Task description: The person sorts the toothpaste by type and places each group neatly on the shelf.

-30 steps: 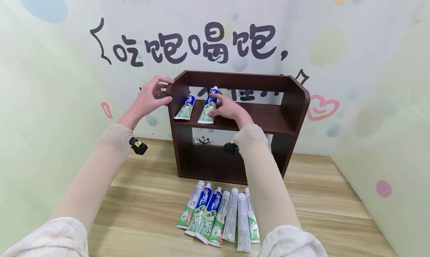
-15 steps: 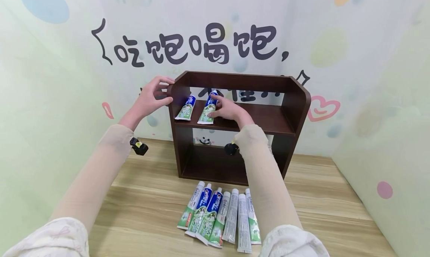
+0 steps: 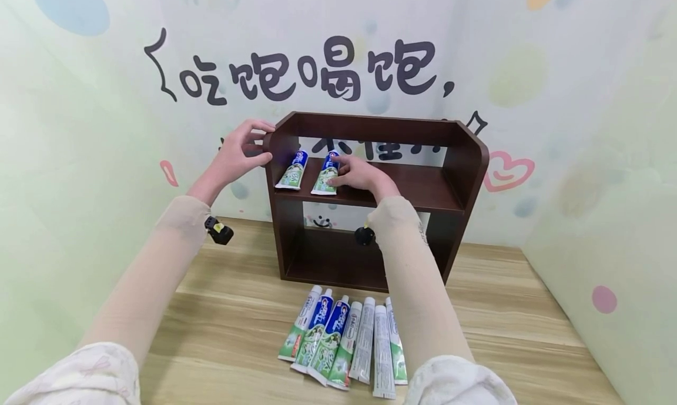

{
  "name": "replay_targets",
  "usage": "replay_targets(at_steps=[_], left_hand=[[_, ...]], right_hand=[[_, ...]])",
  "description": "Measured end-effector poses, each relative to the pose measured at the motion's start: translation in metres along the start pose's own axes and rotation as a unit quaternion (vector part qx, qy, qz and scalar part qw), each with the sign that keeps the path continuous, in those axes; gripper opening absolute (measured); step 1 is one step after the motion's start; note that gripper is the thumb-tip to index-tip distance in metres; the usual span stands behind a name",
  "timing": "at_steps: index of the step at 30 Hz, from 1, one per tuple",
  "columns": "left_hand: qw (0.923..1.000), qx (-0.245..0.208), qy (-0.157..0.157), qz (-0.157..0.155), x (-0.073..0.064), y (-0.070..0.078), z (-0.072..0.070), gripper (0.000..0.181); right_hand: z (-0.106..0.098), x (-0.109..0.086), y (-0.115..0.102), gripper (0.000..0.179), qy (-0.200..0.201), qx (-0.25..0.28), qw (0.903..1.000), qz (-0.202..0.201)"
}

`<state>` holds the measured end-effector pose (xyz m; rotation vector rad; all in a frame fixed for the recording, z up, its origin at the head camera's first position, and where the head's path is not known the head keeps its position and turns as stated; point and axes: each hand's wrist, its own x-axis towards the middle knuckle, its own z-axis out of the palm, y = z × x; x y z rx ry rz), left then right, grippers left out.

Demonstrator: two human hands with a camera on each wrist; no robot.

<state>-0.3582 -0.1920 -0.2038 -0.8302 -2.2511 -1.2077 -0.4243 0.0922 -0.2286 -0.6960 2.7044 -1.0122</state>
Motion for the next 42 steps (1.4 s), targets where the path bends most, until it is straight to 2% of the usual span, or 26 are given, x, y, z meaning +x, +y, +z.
replay_targets(at_steps=[3,8,11,18,35,38,42], left_hand=[[1.0000,0.001,0.000,-0.004,0.002,-0.006,0.001,0.045],[0.9999,0.006,0.008,-0.001,0.009,-0.028,0.003,0.046],[0.9998,0.014,0.012,0.003,0.010,-0.031,0.002,0.045],[0.9997,0.023,0.011,0.004,0.008,-0.031,0.001,0.045],[0.9998,0.021,0.008,-0.001,0.010,-0.031,0.002,0.045],[0.9998,0.019,0.007,-0.004,0.009,-0.027,0.002,0.046],[0.9999,0.012,0.002,-0.008,0.005,-0.011,0.001,0.046]], right_hand=[[0.000,-0.001,0.002,0.071,-0.001,-0.002,1.0000,-0.005],[0.001,0.000,0.004,0.071,0.004,-0.005,0.9999,-0.009],[0.001,0.000,0.005,0.070,0.012,-0.009,0.9998,-0.014],[0.005,0.000,0.006,0.069,0.030,-0.032,0.9988,-0.024],[0.005,-0.002,0.007,0.069,0.028,-0.041,0.9984,-0.027],[0.004,-0.002,0.007,0.069,0.026,-0.041,0.9984,-0.028],[0.003,-0.002,0.007,0.070,0.022,-0.036,0.9988,-0.026]])
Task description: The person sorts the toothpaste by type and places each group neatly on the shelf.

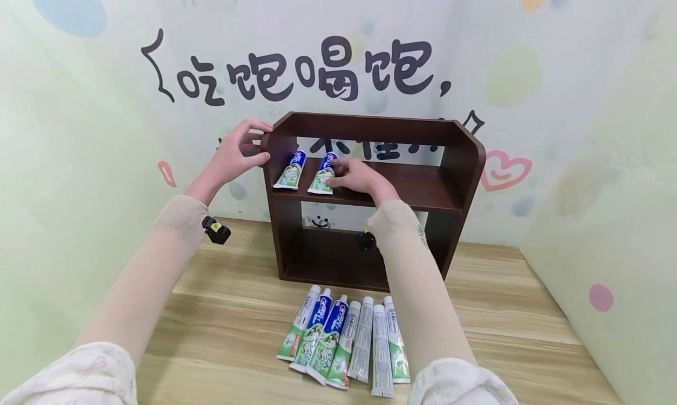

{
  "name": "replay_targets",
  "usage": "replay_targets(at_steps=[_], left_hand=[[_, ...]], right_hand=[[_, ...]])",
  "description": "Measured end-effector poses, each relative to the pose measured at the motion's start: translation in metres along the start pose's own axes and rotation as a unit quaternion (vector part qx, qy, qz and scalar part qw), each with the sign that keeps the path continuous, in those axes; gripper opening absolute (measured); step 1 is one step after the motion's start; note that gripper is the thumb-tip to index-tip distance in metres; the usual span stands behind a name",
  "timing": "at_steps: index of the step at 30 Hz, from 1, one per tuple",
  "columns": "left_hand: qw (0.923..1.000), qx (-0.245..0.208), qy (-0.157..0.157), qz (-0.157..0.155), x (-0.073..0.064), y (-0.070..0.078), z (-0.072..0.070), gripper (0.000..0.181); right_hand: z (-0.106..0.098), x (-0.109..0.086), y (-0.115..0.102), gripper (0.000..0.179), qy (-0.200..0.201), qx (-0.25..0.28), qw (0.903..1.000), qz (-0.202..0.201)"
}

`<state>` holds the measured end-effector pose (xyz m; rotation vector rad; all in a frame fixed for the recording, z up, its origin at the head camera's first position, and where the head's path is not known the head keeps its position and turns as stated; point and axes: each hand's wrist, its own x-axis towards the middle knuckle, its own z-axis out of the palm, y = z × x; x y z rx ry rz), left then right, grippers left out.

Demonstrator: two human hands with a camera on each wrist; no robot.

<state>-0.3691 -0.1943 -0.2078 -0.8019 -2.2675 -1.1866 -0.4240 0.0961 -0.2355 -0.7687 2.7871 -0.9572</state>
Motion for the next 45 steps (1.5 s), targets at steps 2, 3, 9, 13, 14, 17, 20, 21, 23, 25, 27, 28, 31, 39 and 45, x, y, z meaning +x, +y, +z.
replay_targets(at_steps=[2,3,9,13,14,17,20,21,23,25,27,28,31,39,45], left_hand=[[1.0000,0.000,-0.004,0.001,-0.002,0.009,-0.001,0.045],[1.0000,0.000,-0.005,0.001,-0.003,0.013,-0.002,0.045],[0.9999,-0.005,-0.009,0.003,-0.004,0.018,-0.004,0.044],[1.0000,-0.003,-0.007,0.003,-0.003,0.018,-0.004,0.044],[1.0000,-0.004,-0.006,0.003,-0.003,0.018,-0.004,0.044],[1.0000,-0.005,-0.003,0.007,0.000,0.007,-0.003,0.044],[0.9999,-0.003,0.001,0.012,0.005,-0.007,-0.003,0.044],[0.9999,0.000,0.002,0.013,0.007,-0.012,-0.002,0.045],[0.9999,0.001,0.002,0.014,0.009,-0.016,-0.002,0.045],[0.9999,0.000,0.001,0.012,0.009,-0.016,-0.002,0.045],[0.9999,-0.002,0.000,0.011,0.009,-0.016,-0.001,0.044],[0.9999,-0.003,-0.001,0.010,0.009,-0.016,-0.001,0.045],[1.0000,-0.002,-0.003,0.007,0.009,-0.016,0.000,0.044],[1.0000,0.007,-0.003,-0.004,0.004,-0.010,0.002,0.046],[0.9999,0.006,-0.009,-0.001,-0.006,0.015,-0.003,0.044]], right_hand=[[-0.001,0.000,-0.001,0.070,-0.001,0.004,1.0000,0.002],[-0.001,0.000,-0.001,0.070,-0.002,0.005,1.0000,0.002],[-0.002,-0.001,-0.004,0.069,0.001,0.005,1.0000,-0.001],[-0.003,-0.001,-0.004,0.069,0.001,0.004,1.0000,-0.002],[-0.003,-0.001,-0.004,0.069,0.001,0.004,1.0000,-0.002],[-0.003,0.000,-0.003,0.069,-0.001,0.004,1.0000,-0.002],[-0.004,0.000,-0.004,0.069,-0.002,0.006,1.0000,-0.001],[-0.004,0.000,-0.004,0.069,-0.002,0.007,1.0000,-0.001],[-0.005,0.000,-0.004,0.069,-0.003,0.008,1.0000,-0.002],[-0.005,-0.001,-0.004,0.070,-0.005,0.008,1.0000,-0.003],[-0.005,-0.002,-0.004,0.070,-0.004,0.009,0.9999,-0.005],[-0.005,-0.002,-0.004,0.069,-0.003,0.009,0.9999,-0.006],[-0.005,-0.003,-0.004,0.068,0.004,0.009,0.9999,-0.008],[-0.010,-0.004,-0.014,0.062,0.052,-0.004,0.9985,-0.018],[-0.018,-0.010,-0.029,0.062,0.087,-0.025,0.9946,-0.049]])
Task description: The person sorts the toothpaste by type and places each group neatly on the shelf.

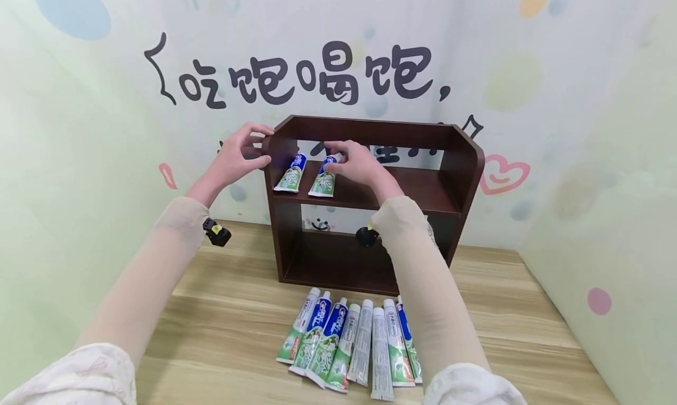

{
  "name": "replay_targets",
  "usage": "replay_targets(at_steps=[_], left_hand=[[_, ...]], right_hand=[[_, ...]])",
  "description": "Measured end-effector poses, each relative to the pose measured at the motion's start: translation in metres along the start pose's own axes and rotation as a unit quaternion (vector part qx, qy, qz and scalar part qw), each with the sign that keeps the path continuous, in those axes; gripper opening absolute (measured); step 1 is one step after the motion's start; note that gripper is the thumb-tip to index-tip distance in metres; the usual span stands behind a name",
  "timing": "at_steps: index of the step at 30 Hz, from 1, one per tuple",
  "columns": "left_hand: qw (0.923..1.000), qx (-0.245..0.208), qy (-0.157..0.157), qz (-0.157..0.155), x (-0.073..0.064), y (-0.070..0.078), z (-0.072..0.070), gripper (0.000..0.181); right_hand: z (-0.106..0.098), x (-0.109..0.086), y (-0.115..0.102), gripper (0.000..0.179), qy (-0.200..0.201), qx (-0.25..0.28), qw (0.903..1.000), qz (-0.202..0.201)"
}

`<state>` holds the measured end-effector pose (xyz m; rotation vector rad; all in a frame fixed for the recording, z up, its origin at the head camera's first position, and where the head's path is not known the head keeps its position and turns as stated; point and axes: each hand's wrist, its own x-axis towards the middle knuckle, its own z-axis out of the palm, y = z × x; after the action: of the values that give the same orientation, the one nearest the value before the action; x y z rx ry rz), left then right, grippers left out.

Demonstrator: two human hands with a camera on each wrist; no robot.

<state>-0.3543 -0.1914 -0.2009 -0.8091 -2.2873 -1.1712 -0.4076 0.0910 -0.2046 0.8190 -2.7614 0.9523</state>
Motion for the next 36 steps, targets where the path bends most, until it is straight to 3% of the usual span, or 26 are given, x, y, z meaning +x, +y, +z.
replay_targets(at_steps=[4,17,27,36], left_hand=[[1.0000,0.001,-0.002,0.001,-0.003,0.007,-0.001,0.043],[1.0000,0.000,0.001,0.006,-0.002,0.005,0.000,0.043],[0.9999,-0.008,0.007,0.009,-0.002,0.004,0.001,0.043],[0.9997,-0.015,0.011,0.012,-0.002,0.002,0.001,0.043]], right_hand=[[-0.006,-0.004,-0.007,0.062,0.018,-0.006,0.9997,-0.016],[-0.025,-0.026,-0.006,0.059,0.088,0.013,0.9937,-0.068],[-0.033,-0.054,-0.013,0.057,0.143,0.033,0.9828,-0.112],[-0.037,-0.080,-0.024,0.057,0.186,0.017,0.9704,-0.153]])
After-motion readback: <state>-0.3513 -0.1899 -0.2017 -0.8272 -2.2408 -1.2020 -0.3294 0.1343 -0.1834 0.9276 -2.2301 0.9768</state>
